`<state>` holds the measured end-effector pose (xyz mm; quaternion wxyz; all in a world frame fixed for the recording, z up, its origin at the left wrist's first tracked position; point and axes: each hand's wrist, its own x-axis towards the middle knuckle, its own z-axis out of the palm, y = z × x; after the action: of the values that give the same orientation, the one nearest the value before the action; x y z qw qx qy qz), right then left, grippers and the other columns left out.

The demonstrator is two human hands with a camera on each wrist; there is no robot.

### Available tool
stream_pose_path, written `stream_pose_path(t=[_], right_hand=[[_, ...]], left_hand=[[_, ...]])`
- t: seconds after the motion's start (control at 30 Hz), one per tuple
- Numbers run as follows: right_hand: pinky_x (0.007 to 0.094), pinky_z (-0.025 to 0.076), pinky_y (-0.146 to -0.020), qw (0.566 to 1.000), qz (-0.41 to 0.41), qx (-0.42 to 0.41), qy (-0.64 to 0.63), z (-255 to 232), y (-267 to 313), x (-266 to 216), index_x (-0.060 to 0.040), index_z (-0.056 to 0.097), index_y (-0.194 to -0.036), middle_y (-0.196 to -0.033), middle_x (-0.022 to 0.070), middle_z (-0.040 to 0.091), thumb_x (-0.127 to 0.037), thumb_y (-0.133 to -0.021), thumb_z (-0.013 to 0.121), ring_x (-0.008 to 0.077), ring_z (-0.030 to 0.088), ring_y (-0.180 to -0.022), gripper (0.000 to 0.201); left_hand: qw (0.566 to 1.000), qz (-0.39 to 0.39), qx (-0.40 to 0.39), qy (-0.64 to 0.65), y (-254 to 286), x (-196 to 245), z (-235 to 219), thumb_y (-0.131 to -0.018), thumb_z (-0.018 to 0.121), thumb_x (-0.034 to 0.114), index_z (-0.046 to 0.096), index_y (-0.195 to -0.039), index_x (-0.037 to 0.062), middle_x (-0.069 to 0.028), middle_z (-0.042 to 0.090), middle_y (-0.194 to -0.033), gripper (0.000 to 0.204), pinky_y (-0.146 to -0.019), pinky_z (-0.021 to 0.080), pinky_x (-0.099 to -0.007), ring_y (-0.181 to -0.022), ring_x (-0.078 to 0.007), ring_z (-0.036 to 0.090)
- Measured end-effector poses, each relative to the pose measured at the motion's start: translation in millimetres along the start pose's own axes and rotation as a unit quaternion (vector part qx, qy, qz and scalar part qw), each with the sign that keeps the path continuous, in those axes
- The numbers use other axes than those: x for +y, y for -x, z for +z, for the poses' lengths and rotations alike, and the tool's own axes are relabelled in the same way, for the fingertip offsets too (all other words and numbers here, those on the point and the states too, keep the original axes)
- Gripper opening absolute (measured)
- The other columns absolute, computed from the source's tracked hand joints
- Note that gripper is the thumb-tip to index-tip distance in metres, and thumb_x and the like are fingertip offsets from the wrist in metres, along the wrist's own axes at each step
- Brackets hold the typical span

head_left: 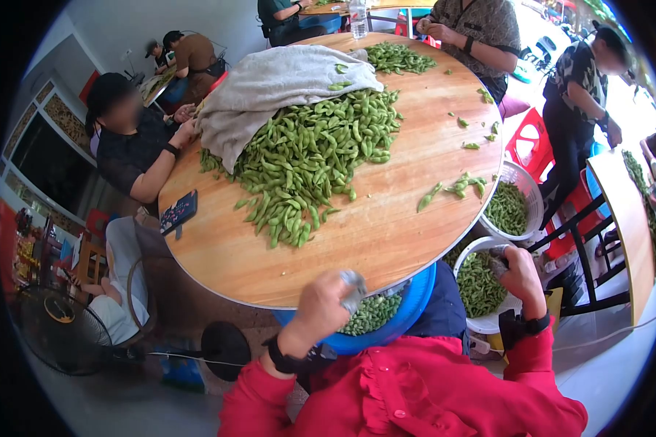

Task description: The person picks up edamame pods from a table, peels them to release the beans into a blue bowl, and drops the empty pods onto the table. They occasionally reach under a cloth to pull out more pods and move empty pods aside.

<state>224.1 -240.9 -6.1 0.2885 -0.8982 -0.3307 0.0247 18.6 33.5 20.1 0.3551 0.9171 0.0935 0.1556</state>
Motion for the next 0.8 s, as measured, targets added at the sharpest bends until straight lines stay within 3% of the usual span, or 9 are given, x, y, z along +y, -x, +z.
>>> stream_pose_path(t=[0.1, 0.17, 0.23, 0.27, 0.4, 0.5, 0.6, 0.7, 0.8], right_hand=[[0.0391, 0.041, -0.053, 0.998, 0.022, -0.012, -0.053, 3.6, 3.7, -3.1, 0.0043, 0.055, -0.068, -0.062, 0.023, 0.052, -0.009, -0.066, 0.061, 0.0377, 0.053, -0.06, 0.015], [0.0377, 0.041, -0.053, 0.993, 0.015, -0.013, -0.12, 11.3, 0.7, -15.1, 0.0043, 0.056, -0.069, -0.062, 0.0228, 0.053, -0.009, -0.067, 0.06, 0.0358, 0.054, -0.059, 0.014], [0.035, 0.042, -0.052, 0.982, 0.006, -0.028, -0.186, 16.0, -3.3, -33.5, 0.0041, 0.058, -0.074, -0.063, 0.0223, 0.053, -0.009, -0.069, 0.06, 0.0306, 0.057, -0.058, 0.014], [0.0332, 0.044, -0.056, 0.988, -0.002, -0.069, -0.139, 18.9, -6.5, -35.7, 0.0031, 0.06, -0.08, -0.067, 0.0205, 0.057, -0.006, -0.07, 0.058, 0.0276, 0.059, -0.061, 0.014], [0.0298, 0.046, -0.064, 0.96, -0.035, -0.104, -0.259, 28.7, -14.0, -77.3, 0.001, 0.061, -0.088, -0.076, 0.0158, 0.062, -0.005, -0.073, 0.058, 0.024, 0.061, -0.07, 0.017], [0.0261, 0.046, -0.065, 0.918, -0.028, -0.157, -0.362, 43.4, -18.2, -97.6, 0.0026, 0.06, -0.092, -0.079, 0.0108, 0.062, -0.009, -0.077, 0.059, 0.0121, 0.057, -0.074, 0.02], [0.0253, 0.045, -0.068, 0.877, -0.029, -0.196, -0.437, 58.8, -24.5, -114.0, 0.0029, 0.058, -0.098, -0.083, 0.0072, 0.062, -0.013, -0.081, 0.057, 0.0096, 0.055, -0.077, 0.023], [0.025, 0.044, -0.071, 0.835, -0.037, -0.231, -0.497, 65.5, -30.9, -132.0, 0.0039, 0.055, -0.102, -0.089, 0.0067, 0.061, -0.014, -0.083, 0.054, 0.0092, 0.054, -0.08, 0.026], [0.0243, 0.043, -0.072, 0.792, -0.045, -0.266, -0.547, 66.6, -32.5, -142.7, 0.0042, 0.053, -0.104, -0.09, 0.005, 0.059, -0.017, -0.084, 0.052, 0.0085, 0.052, -0.081, 0.029]], left_hand=[[0.978, -0.094, 0.109, -0.15, -37.3, -15.6, -16.2, -0.072, 0.058, 0.015, 0.055, -0.077, 0.0029, -0.0158, 0.058, -0.078, 0.013, -0.063, 0.045, -0.0387, -0.074, -0.032, 0.057], [0.946, -0.108, 0.123, -0.279, -61.5, -45.5, -20.1, -0.072, 0.058, 0.017, 0.055, -0.076, 0.0009, -0.0182, 0.058, -0.078, 0.017, -0.063, 0.045, -0.0411, -0.073, -0.0332, 0.057], [0.936, -0.138, 0.072, -0.314, -77.0, -64.0, -20.9, -0.071, 0.058, 0.017, 0.056, -0.076, 0.0005, -0.0191, 0.058, -0.077, 0.018, -0.062, 0.045, -0.042, -0.072, -0.0341, 0.057], [0.93, -0.152, 0.047, -0.33, -81.9, -67.6, -21.0, -0.071, 0.058, 0.017, 0.056, -0.076, 0.0003, -0.0195, 0.058, -0.077, 0.018, -0.062, 0.045, -0.0424, -0.072, -0.0345, 0.057], [0.944, -0.17, 0.047, -0.279, -88.7, -60.3, -23.2, -0.069, 0.059, 0.016, 0.056, -0.073, -0.0004, -0.0192, 0.058, -0.072, 0.017, -0.062, 0.045, -0.0428, -0.07, -0.0363, 0.056], [0.965, -0.138, 0.078, -0.207, -73.8, -49.6, -28.1, -0.07, 0.06, 0.014, 0.056, -0.072, -0.0005, -0.0147, 0.059, -0.068, 0.015, -0.058, 0.046, -0.0365, -0.064, -0.0287, 0.058], [0.983, -0.142, 0.077, 0.089, -48.4, -48.5, -27.8, -0.073, 0.059, 0.005, 0.055, -0.082, 0.0015, -0.0063, 0.059, -0.068, 0.011, -0.049, 0.042, -0.0241, -0.058, -0.015, 0.056], [0.893, -0.185, 0.046, 0.407, -25.8, -13.0, -24.6, -0.075, 0.058, 0.002, 0.054, -0.084, 0.0026, -0.0037, 0.058, -0.069, 0.01, -0.045, 0.039, -0.0179, -0.057, -0.0099, 0.055], [0.798, -0.25, 0.001, 0.549, -3.1, 0.5, -19.5, -0.075, 0.06, 0.004, 0.054, -0.087, 0.0033, -0.0047, 0.058, -0.068, 0.014, -0.043, 0.037, -0.0165, -0.056, -0.0095, 0.055]])
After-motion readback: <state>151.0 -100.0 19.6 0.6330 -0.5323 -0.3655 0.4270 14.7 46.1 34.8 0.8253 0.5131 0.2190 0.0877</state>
